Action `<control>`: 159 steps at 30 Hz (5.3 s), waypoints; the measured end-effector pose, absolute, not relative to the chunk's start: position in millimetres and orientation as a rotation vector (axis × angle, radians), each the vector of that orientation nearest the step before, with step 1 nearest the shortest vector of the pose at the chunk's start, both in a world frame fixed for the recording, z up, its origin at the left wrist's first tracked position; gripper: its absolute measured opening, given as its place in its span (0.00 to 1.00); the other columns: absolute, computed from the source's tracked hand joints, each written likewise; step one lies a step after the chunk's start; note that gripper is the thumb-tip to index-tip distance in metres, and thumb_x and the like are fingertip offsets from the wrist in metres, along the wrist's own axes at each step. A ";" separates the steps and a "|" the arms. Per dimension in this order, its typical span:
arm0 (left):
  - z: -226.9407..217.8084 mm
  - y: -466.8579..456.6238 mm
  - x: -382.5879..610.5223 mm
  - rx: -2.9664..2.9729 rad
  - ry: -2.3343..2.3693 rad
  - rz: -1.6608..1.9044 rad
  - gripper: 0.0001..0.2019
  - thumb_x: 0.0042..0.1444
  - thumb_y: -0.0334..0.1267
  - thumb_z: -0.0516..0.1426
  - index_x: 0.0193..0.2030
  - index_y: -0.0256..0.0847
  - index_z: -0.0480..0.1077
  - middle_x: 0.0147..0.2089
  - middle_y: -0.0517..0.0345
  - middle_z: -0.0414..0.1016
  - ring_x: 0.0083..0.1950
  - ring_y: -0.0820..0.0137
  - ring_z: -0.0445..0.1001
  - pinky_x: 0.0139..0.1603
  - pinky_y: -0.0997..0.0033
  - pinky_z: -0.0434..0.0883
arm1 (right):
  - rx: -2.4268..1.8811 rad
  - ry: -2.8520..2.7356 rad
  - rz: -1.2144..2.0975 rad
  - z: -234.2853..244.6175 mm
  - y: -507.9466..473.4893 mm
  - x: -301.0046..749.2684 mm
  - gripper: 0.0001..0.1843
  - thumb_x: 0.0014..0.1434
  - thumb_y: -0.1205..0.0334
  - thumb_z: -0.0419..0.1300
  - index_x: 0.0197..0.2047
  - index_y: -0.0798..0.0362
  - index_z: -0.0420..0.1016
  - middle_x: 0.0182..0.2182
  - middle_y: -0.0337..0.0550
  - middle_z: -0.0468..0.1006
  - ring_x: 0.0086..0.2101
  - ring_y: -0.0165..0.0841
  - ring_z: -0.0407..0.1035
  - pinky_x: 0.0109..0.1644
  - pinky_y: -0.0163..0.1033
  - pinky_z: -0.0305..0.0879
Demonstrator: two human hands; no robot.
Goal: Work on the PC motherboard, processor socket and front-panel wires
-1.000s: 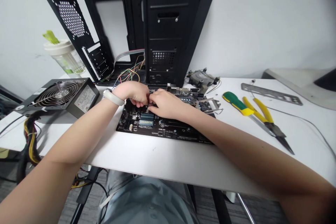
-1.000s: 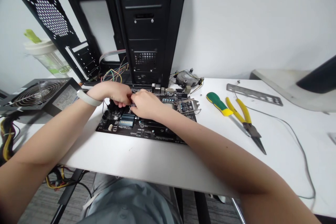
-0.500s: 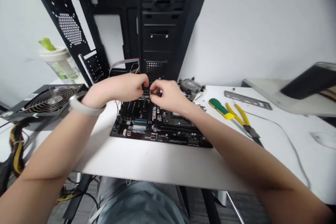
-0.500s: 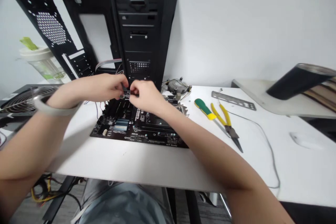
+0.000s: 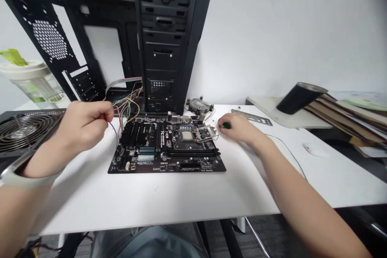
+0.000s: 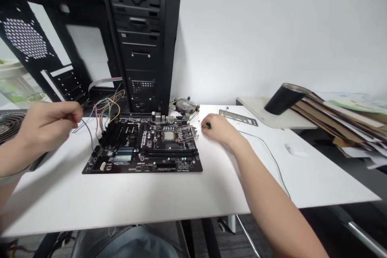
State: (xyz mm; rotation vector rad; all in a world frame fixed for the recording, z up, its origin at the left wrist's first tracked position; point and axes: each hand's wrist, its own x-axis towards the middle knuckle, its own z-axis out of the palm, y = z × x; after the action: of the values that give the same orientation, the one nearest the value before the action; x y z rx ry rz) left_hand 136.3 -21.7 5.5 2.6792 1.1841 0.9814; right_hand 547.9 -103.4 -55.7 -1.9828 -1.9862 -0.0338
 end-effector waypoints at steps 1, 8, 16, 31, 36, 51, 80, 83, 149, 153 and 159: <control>2.4 -20.5 135.2 2.670 1.211 0.970 0.08 0.39 0.37 0.43 0.18 0.40 0.60 0.13 0.64 0.57 0.18 0.76 0.55 0.23 0.75 0.55 | -1.994 -2.014 -0.029 -59.1 -102.1 549.7 0.06 0.46 0.71 0.60 0.26 0.51 0.76 0.33 0.48 0.80 0.34 0.39 0.73 0.43 0.46 0.68; -8.5 -26.6 128.5 2.572 1.220 1.016 0.08 0.38 0.38 0.45 0.16 0.41 0.60 0.11 0.64 0.57 0.15 0.76 0.55 0.20 0.75 0.55 | -2.052 -2.099 0.017 -72.0 -97.3 555.1 0.06 0.48 0.66 0.61 0.30 0.53 0.81 0.46 0.55 0.77 0.47 0.47 0.71 0.53 0.54 0.67; -28.6 -22.4 127.8 2.686 0.931 1.057 0.06 0.41 0.32 0.45 0.19 0.41 0.61 0.12 0.67 0.58 0.16 0.77 0.57 0.21 0.77 0.55 | -2.041 -1.964 -0.048 -52.8 -110.3 544.2 0.11 0.52 0.61 0.60 0.38 0.52 0.81 0.52 0.54 0.75 0.50 0.48 0.71 0.52 0.55 0.69; -37.9 -38.1 142.3 2.857 0.811 0.875 0.08 0.45 0.31 0.44 0.22 0.42 0.61 0.16 0.65 0.62 0.17 0.75 0.57 0.23 0.73 0.55 | -1.763 -2.317 -0.055 -75.1 -94.6 456.0 0.12 0.59 0.58 0.55 0.39 0.56 0.76 0.47 0.55 0.77 0.48 0.47 0.69 0.54 0.54 0.64; -43.0 -33.5 141.2 2.889 0.835 0.826 0.10 0.45 0.31 0.44 0.24 0.42 0.65 0.17 0.65 0.66 0.19 0.74 0.62 0.24 0.73 0.57 | -1.764 -2.158 0.016 -73.3 -96.4 453.5 0.08 0.54 0.60 0.60 0.37 0.53 0.70 0.36 0.49 0.77 0.37 0.41 0.71 0.41 0.45 0.66; -45.1 -28.3 140.6 2.906 1.092 0.757 0.13 0.48 0.35 0.45 0.27 0.41 0.70 0.21 0.63 0.72 0.22 0.72 0.67 0.27 0.73 0.58 | -1.919 -1.526 -0.130 -74.4 -93.0 555.0 0.07 0.53 0.62 0.58 0.34 0.52 0.76 0.34 0.45 0.80 0.37 0.39 0.74 0.44 0.44 0.68; 3.4 -23.3 123.2 2.677 1.558 0.133 0.09 0.43 0.32 0.45 0.22 0.39 0.65 0.23 0.57 0.71 0.26 0.69 0.67 0.29 0.71 0.61 | -1.769 -1.942 -0.429 -74.1 -96.4 560.0 0.14 0.59 0.60 0.53 0.38 0.53 0.79 0.40 0.53 0.81 0.42 0.44 0.75 0.48 0.51 0.70; -1.3 -17.5 120.5 2.615 1.470 -0.160 0.16 0.47 0.29 0.46 0.35 0.37 0.74 0.35 0.52 0.78 0.34 0.67 0.74 0.36 0.71 0.66 | -1.647 -1.865 -0.568 -66.7 -103.9 546.2 0.13 0.61 0.59 0.54 0.40 0.53 0.78 0.43 0.56 0.80 0.44 0.45 0.75 0.44 0.49 0.72; -64.5 -45.5 122.6 3.389 1.303 0.262 0.15 0.65 0.37 0.42 0.40 0.38 0.70 0.19 0.59 0.72 0.14 0.70 0.66 0.18 0.73 0.53 | -1.018 -2.581 -0.214 -100.4 -107.5 318.8 0.35 0.65 0.45 0.49 0.60 0.71 0.66 0.58 0.62 0.70 0.58 0.50 0.61 0.61 0.54 0.56; -61.0 -46.1 122.7 3.299 1.343 0.228 0.16 0.64 0.37 0.43 0.42 0.37 0.71 0.19 0.56 0.73 0.15 0.68 0.68 0.18 0.72 0.55 | -1.026 -2.600 -0.220 -99.2 -107.6 319.2 0.35 0.65 0.46 0.48 0.60 0.70 0.65 0.58 0.62 0.69 0.59 0.50 0.60 0.61 0.54 0.56; -55.7 -43.6 122.9 2.872 1.487 0.321 0.16 0.62 0.39 0.43 0.41 0.38 0.70 0.20 0.59 0.75 0.18 0.68 0.73 0.22 0.72 0.63 | -1.012 -2.602 -0.204 -98.5 -107.7 320.6 0.34 0.66 0.46 0.48 0.60 0.70 0.66 0.58 0.62 0.69 0.58 0.49 0.61 0.60 0.54 0.56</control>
State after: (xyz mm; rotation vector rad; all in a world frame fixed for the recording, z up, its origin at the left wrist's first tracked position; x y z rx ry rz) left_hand 122.9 -43.6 -55.7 2.8723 1.4875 0.3212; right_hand 320.6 -107.7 -98.5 -1.0123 -2.6019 -0.2040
